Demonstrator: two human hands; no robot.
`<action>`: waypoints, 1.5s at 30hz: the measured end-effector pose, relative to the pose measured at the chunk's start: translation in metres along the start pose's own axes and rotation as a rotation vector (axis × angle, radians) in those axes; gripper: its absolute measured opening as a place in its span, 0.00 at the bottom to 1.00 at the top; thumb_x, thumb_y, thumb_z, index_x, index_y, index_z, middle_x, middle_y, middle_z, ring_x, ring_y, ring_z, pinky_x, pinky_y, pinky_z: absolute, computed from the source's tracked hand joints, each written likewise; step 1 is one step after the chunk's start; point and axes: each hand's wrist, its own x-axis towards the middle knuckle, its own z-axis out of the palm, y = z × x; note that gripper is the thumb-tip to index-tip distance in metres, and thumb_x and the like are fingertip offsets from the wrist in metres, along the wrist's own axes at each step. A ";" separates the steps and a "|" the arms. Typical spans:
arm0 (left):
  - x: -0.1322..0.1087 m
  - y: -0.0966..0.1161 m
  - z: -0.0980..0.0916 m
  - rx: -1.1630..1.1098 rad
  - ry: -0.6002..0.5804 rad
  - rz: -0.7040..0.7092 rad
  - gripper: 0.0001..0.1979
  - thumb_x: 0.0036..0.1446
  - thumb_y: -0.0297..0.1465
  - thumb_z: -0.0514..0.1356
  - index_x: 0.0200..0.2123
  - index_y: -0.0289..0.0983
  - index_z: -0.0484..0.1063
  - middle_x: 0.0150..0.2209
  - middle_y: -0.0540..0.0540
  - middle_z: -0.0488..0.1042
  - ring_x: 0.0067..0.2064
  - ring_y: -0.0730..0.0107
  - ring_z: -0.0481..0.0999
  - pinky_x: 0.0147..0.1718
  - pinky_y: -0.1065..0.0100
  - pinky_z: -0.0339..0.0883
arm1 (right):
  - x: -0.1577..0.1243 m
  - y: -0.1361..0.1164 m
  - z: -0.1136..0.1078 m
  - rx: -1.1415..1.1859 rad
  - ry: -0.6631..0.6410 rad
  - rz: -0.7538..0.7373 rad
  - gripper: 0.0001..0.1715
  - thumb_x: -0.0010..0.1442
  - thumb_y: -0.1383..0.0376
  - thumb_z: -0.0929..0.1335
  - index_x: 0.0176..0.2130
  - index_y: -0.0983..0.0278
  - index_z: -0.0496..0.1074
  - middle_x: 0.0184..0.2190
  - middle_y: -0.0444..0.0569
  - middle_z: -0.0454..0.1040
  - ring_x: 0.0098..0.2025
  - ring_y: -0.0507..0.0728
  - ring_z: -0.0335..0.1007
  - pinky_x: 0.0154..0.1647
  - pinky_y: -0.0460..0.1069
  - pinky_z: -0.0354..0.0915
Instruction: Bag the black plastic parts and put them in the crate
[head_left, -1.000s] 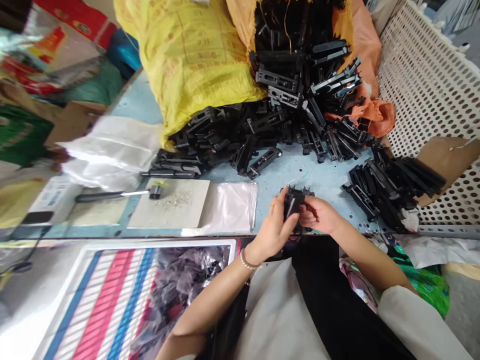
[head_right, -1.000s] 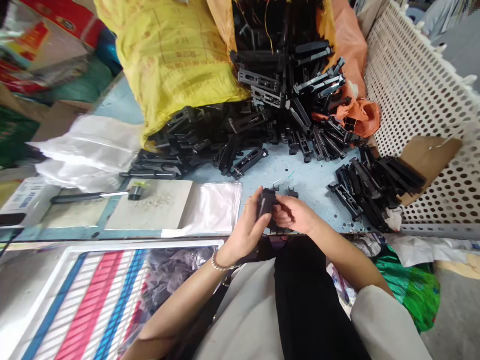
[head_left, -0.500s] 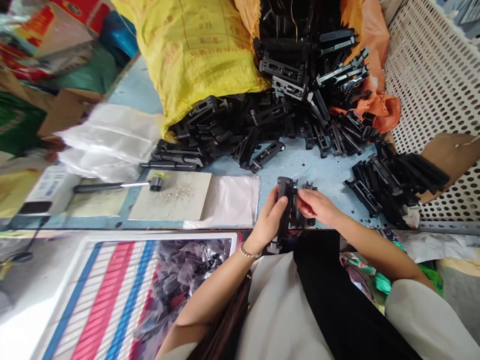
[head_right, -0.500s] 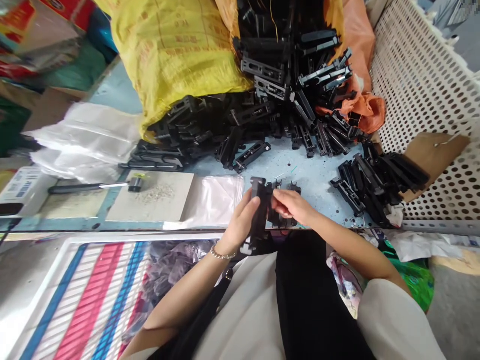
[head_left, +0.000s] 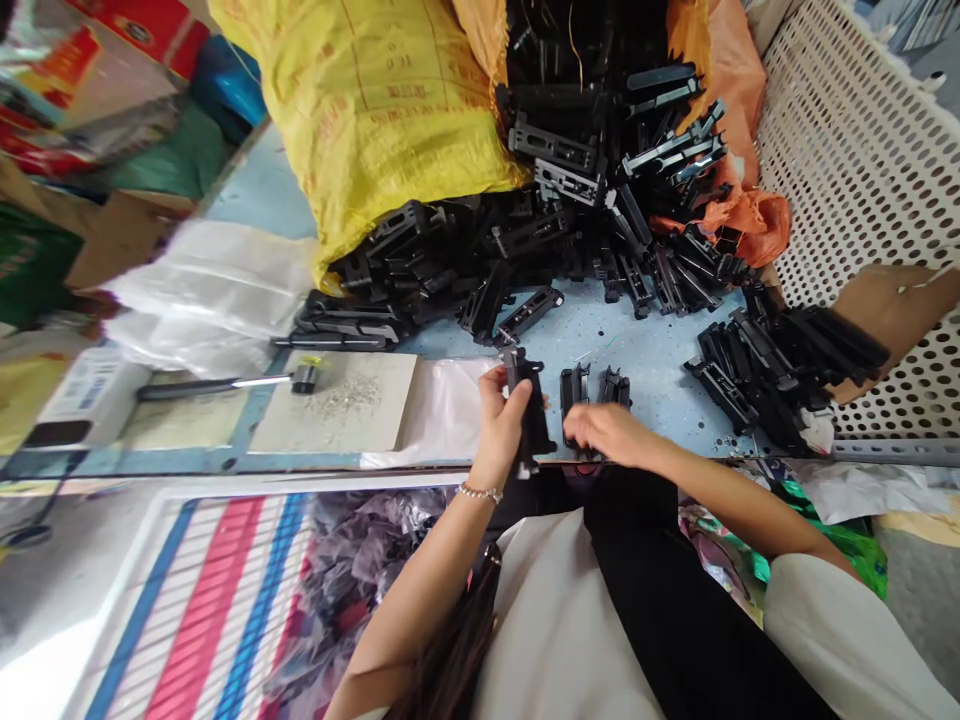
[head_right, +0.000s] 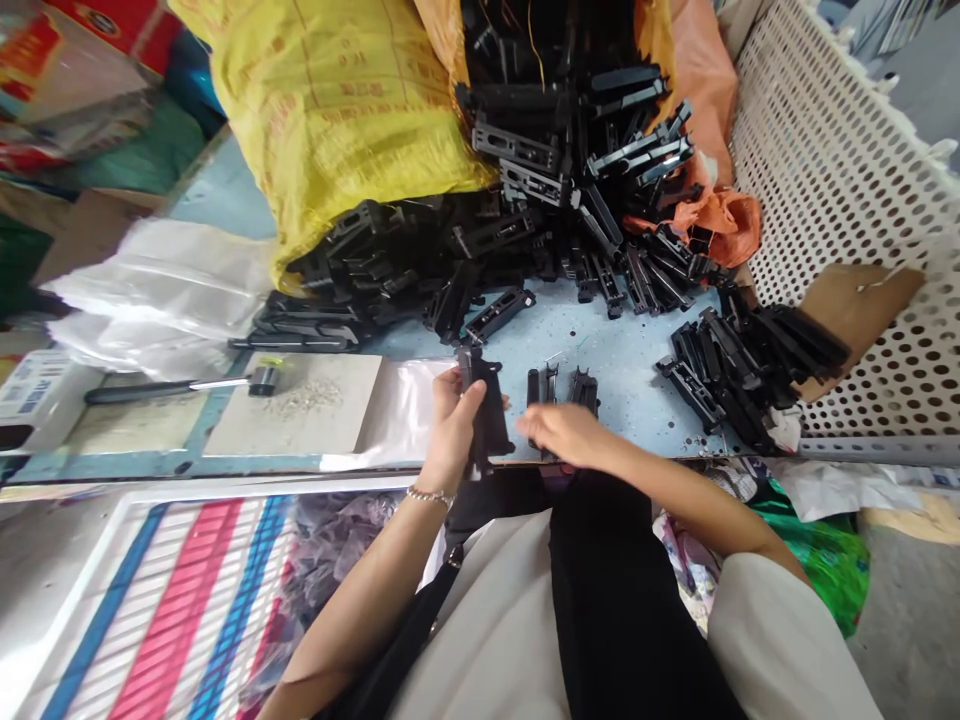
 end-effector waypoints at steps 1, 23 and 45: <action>0.006 -0.010 -0.002 0.029 0.045 -0.031 0.24 0.60 0.45 0.61 0.54 0.39 0.64 0.44 0.45 0.73 0.41 0.67 0.76 0.44 0.61 0.73 | 0.015 0.010 -0.017 -0.065 0.125 0.038 0.25 0.73 0.52 0.55 0.38 0.61 0.72 0.30 0.47 0.73 0.33 0.55 0.69 0.35 0.50 0.64; -0.008 0.047 0.074 -0.442 -0.257 -0.260 0.26 0.54 0.44 0.66 0.52 0.39 0.69 0.40 0.48 0.76 0.35 0.71 0.75 0.35 0.69 0.70 | -0.039 -0.015 -0.025 -0.389 0.556 -0.214 0.22 0.71 0.55 0.58 0.59 0.60 0.63 0.48 0.57 0.70 0.49 0.65 0.64 0.51 0.61 0.62; -0.023 0.047 0.033 -0.366 -0.049 -0.178 0.28 0.55 0.45 0.66 0.54 0.41 0.64 0.36 0.51 0.74 0.27 0.76 0.72 0.27 0.72 0.68 | -0.023 -0.026 0.024 -0.076 0.172 -0.167 0.15 0.72 0.60 0.59 0.34 0.60 0.66 0.31 0.46 0.69 0.34 0.56 0.66 0.37 0.51 0.63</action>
